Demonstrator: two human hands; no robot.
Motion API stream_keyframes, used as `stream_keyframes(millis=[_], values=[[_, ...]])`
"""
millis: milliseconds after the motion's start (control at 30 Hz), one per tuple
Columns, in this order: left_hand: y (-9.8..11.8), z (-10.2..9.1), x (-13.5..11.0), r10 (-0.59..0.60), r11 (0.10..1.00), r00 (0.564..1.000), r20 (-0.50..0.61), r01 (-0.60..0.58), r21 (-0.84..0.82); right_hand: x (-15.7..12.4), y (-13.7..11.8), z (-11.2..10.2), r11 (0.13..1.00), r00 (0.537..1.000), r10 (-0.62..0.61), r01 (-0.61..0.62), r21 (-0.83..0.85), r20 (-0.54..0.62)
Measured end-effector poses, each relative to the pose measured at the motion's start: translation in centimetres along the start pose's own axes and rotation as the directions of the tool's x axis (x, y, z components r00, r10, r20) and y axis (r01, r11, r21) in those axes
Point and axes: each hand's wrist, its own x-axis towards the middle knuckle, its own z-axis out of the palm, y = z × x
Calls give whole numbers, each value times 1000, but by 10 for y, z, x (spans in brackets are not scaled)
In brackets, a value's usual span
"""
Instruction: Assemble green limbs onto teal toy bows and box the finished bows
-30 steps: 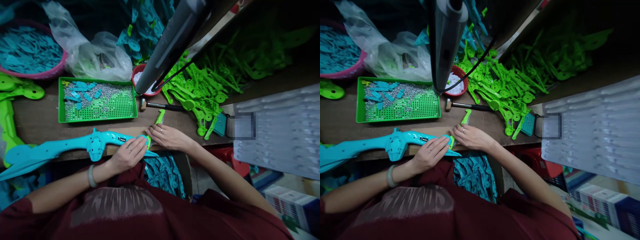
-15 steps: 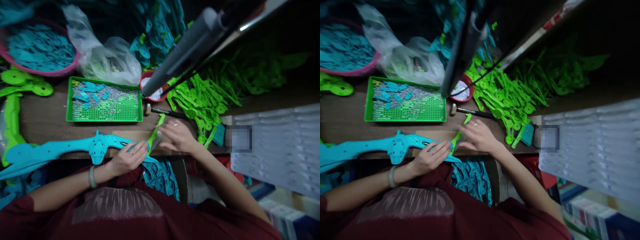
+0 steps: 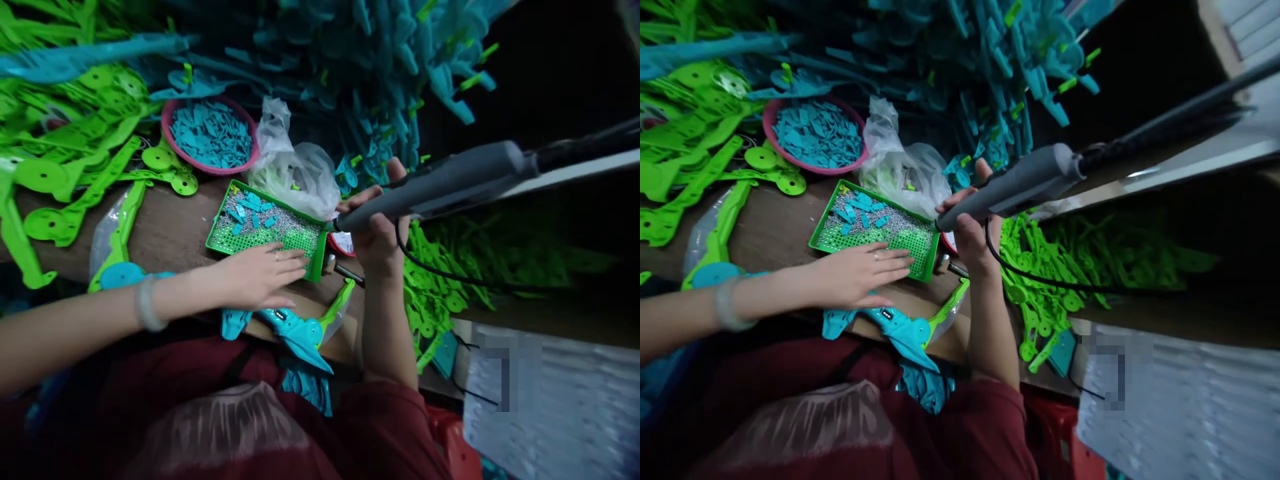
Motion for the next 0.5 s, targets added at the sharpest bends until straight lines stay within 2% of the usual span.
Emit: stream_keyframes(millis=[67,167,233,300,400,500], values=[[-22,11,5,2,1000,998,64,-2,-8,0,-2,4,999,1000,10,-11,44,6],[-34,19,-1,-62,996,987,145,52,75,-9,0,18,994,998,57,-54,90,-35],[-35,18,-9,-104,988,985,138,87,125,-19,3,34,990,987,98,-84,109,-129],[-35,18,-12,-84,992,989,122,71,102,-29,8,52,984,974,123,-95,154,-189],[-33,15,-10,-22,999,995,97,17,52,-39,16,72,955,978,98,-41,295,-182],[-18,-3,-10,-60,992,997,47,54,112,-41,23,81,894,978,52,45,445,-203]])
